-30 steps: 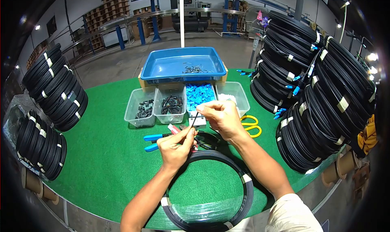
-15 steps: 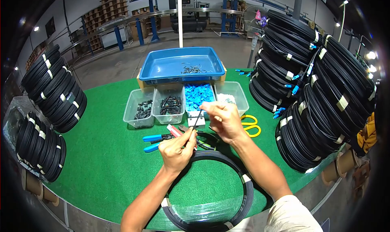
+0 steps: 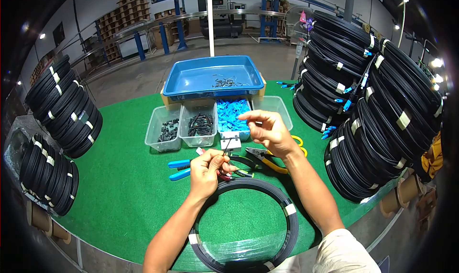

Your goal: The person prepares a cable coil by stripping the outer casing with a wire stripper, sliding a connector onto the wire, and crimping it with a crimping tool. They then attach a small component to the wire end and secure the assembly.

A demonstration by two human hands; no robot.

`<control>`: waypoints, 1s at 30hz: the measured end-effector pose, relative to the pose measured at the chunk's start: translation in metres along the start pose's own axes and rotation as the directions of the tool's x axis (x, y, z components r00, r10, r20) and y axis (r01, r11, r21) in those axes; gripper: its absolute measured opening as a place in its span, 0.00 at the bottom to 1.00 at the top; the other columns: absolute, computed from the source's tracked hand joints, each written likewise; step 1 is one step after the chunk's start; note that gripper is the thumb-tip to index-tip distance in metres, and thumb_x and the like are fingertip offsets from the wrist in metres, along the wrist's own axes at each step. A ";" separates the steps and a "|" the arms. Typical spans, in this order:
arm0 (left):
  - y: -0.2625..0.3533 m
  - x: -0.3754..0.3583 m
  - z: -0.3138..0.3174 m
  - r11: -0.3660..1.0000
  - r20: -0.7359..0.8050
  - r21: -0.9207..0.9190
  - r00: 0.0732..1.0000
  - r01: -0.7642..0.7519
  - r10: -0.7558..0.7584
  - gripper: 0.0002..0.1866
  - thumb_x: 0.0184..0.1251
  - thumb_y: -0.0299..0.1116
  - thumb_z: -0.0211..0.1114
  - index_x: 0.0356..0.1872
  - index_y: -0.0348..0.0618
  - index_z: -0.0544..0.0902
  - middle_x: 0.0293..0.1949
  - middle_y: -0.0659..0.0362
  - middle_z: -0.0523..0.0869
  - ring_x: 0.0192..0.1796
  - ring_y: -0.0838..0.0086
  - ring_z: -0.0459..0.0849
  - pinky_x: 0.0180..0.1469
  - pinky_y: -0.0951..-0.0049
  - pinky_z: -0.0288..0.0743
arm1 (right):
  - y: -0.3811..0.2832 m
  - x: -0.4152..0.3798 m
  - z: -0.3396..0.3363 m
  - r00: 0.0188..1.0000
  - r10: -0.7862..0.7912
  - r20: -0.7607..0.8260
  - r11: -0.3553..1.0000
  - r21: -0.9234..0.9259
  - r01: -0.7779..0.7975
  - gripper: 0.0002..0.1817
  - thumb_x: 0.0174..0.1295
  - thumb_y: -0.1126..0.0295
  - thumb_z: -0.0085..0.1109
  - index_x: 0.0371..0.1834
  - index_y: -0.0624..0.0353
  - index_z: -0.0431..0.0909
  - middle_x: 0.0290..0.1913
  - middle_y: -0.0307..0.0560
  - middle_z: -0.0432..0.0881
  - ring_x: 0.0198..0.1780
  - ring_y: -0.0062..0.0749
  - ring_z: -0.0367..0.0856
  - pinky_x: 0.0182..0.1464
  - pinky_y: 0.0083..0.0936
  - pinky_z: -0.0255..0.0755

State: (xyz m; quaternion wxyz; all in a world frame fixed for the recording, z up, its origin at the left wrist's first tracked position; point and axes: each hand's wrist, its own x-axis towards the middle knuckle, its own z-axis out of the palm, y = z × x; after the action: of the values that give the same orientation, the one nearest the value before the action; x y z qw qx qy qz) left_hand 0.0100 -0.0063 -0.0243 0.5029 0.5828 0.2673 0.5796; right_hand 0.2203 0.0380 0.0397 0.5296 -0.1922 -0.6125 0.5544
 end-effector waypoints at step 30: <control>-0.007 0.005 -0.010 0.962 0.261 -0.173 0.952 0.211 -0.162 0.19 0.80 0.44 0.51 0.31 0.40 0.74 0.19 0.66 0.72 0.36 0.64 0.90 0.35 0.78 0.79 | -0.018 0.005 0.036 0.993 -0.030 -0.111 0.995 -0.101 0.019 0.08 0.54 0.71 0.75 0.32 0.63 0.88 0.33 0.41 0.83 0.36 0.21 0.78 0.42 0.20 0.70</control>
State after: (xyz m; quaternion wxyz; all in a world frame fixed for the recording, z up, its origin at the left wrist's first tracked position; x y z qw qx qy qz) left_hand 0.0040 0.0038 -0.0304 0.6403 0.5685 0.1986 0.4769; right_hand 0.1942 0.0192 0.0644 0.5598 -0.2419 -0.6110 0.5049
